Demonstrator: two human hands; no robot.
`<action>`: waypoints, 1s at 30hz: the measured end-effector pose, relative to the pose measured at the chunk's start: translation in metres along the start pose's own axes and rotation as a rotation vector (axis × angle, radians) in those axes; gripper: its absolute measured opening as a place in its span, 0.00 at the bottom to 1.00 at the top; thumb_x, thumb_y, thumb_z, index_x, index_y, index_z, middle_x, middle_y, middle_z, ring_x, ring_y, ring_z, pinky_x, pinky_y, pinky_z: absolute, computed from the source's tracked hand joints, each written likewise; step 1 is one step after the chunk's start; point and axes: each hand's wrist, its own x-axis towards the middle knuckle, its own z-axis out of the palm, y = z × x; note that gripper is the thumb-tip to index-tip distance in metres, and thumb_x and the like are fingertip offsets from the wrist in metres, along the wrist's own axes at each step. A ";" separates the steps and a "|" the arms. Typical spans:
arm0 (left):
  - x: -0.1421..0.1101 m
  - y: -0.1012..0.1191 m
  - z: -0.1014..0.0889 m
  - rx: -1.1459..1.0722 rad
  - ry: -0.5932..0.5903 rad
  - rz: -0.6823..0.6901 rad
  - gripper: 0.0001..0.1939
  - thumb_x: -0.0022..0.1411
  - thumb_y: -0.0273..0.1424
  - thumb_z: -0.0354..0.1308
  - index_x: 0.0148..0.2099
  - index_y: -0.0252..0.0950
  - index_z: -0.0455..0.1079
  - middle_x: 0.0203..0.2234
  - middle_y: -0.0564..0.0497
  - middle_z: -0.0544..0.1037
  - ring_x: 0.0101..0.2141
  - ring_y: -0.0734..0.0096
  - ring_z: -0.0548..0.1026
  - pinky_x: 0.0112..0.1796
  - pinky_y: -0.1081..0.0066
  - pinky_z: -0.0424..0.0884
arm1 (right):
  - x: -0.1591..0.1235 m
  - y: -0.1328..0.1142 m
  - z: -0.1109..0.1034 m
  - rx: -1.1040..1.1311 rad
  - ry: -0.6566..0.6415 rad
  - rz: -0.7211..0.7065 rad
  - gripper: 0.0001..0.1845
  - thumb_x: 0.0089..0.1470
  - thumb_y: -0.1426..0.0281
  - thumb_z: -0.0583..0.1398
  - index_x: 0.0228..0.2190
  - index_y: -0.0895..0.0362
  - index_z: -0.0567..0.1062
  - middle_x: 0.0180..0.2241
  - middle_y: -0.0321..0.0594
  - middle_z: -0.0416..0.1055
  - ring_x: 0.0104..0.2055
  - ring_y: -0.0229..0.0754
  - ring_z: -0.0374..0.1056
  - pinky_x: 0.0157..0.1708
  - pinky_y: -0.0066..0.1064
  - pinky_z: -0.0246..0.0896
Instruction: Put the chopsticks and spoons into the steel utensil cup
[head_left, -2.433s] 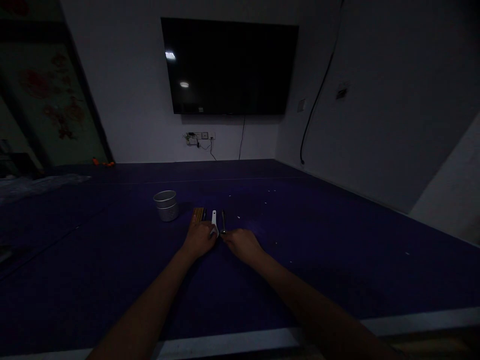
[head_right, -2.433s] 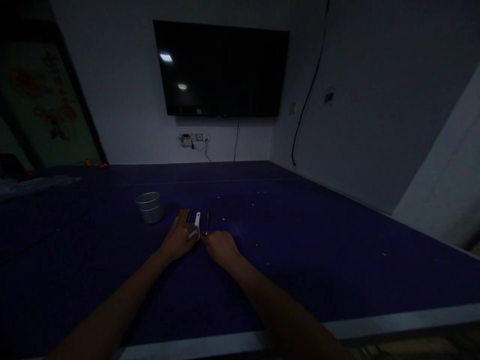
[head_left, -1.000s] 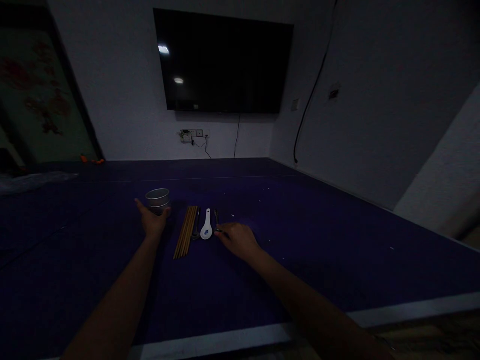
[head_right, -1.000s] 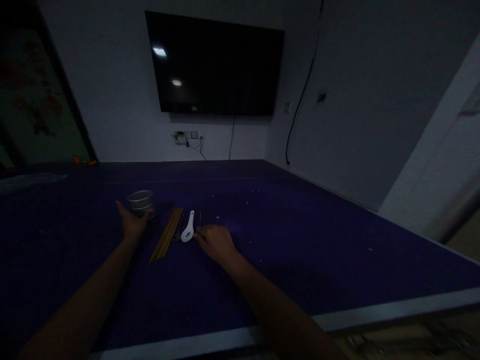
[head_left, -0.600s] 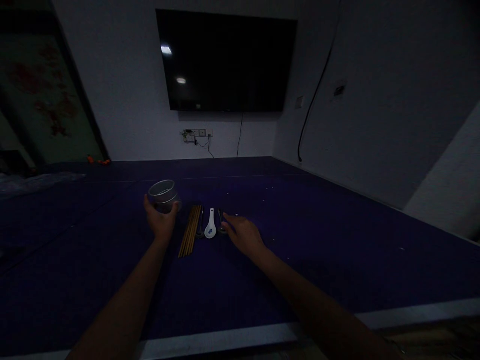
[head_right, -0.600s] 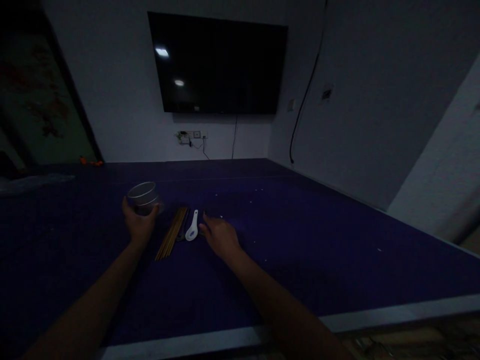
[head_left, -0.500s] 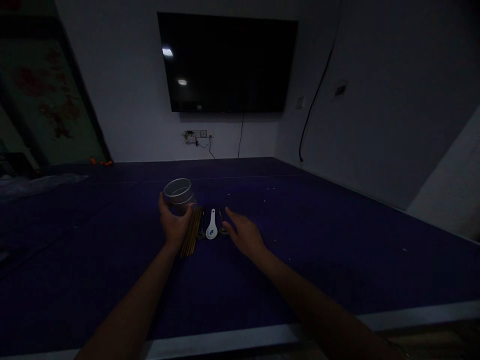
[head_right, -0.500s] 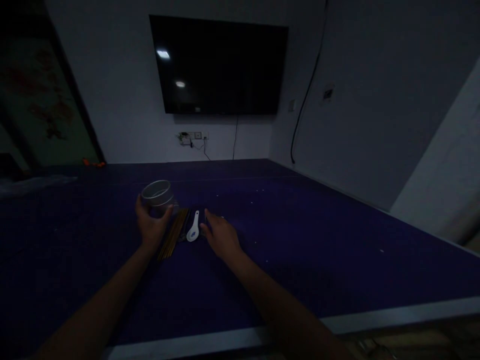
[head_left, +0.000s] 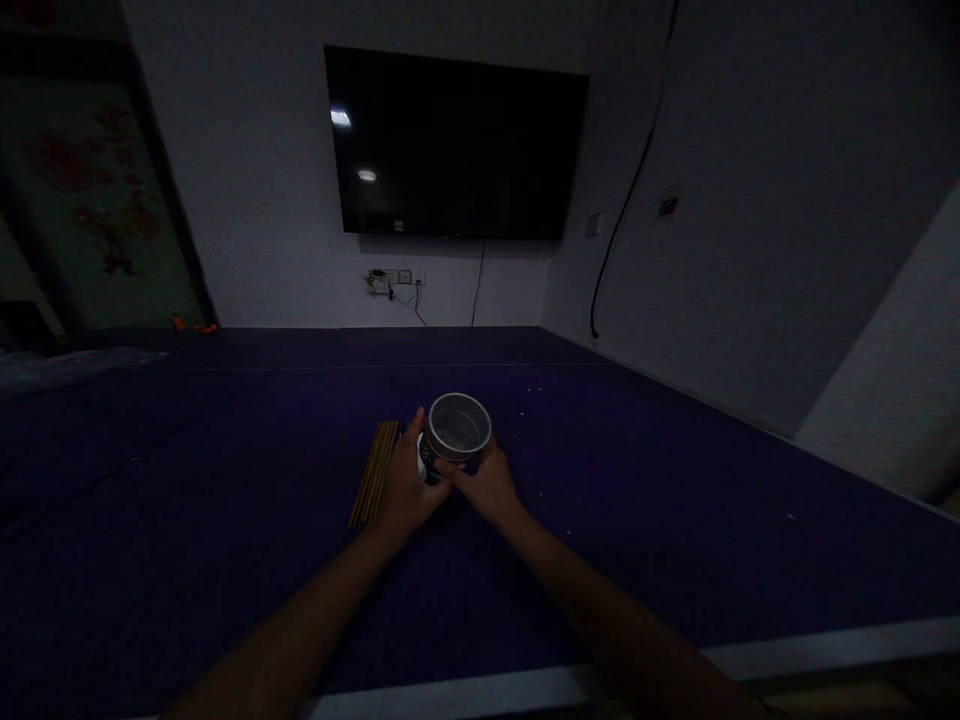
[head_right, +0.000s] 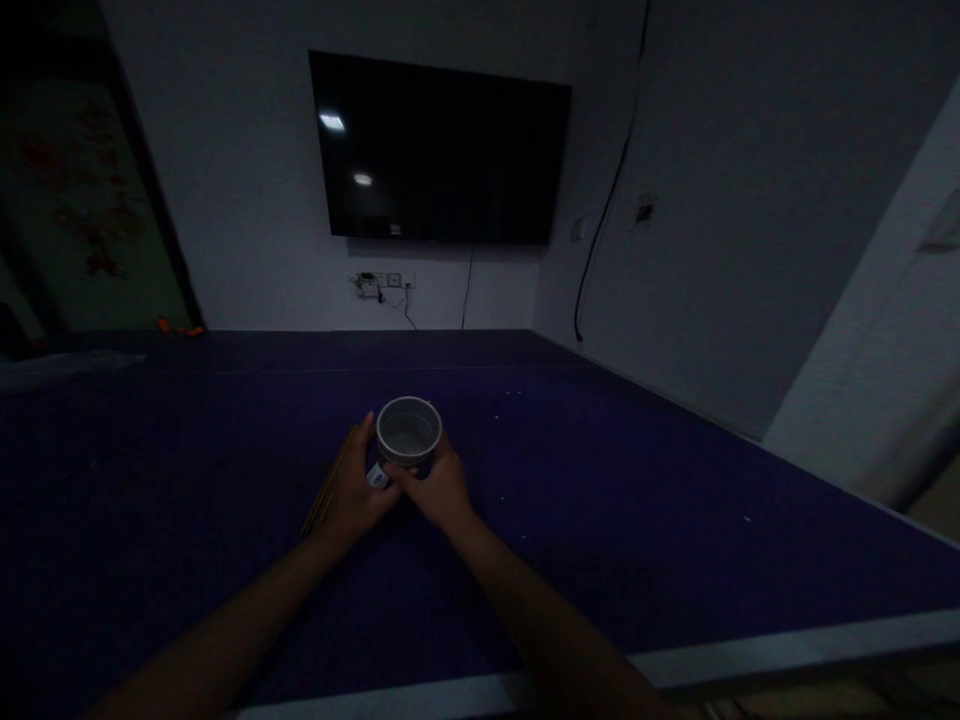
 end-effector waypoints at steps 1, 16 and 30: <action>0.000 0.001 0.000 0.017 -0.016 0.012 0.43 0.52 0.35 0.59 0.65 0.36 0.41 0.52 0.39 0.67 0.50 0.59 0.68 0.48 0.60 0.66 | 0.000 0.000 0.001 -0.010 0.027 0.008 0.35 0.40 0.56 0.65 0.48 0.57 0.65 0.44 0.46 0.72 0.46 0.47 0.69 0.45 0.38 0.63; 0.025 -0.053 -0.035 0.743 -0.376 -0.331 0.26 0.64 0.42 0.37 0.38 0.32 0.74 0.32 0.39 0.77 0.38 0.57 0.73 0.39 0.63 0.64 | 0.016 0.036 -0.020 -0.359 0.214 0.311 0.36 0.37 0.51 0.64 0.45 0.59 0.67 0.40 0.49 0.73 0.43 0.50 0.70 0.39 0.35 0.63; 0.023 -0.069 -0.040 0.771 -0.727 -0.661 0.26 0.62 0.40 0.38 0.43 0.29 0.73 0.37 0.35 0.77 0.40 0.54 0.76 0.37 0.65 0.69 | 0.014 0.055 -0.021 -0.420 0.174 0.371 0.38 0.37 0.49 0.63 0.46 0.59 0.66 0.39 0.53 0.73 0.43 0.54 0.70 0.37 0.39 0.64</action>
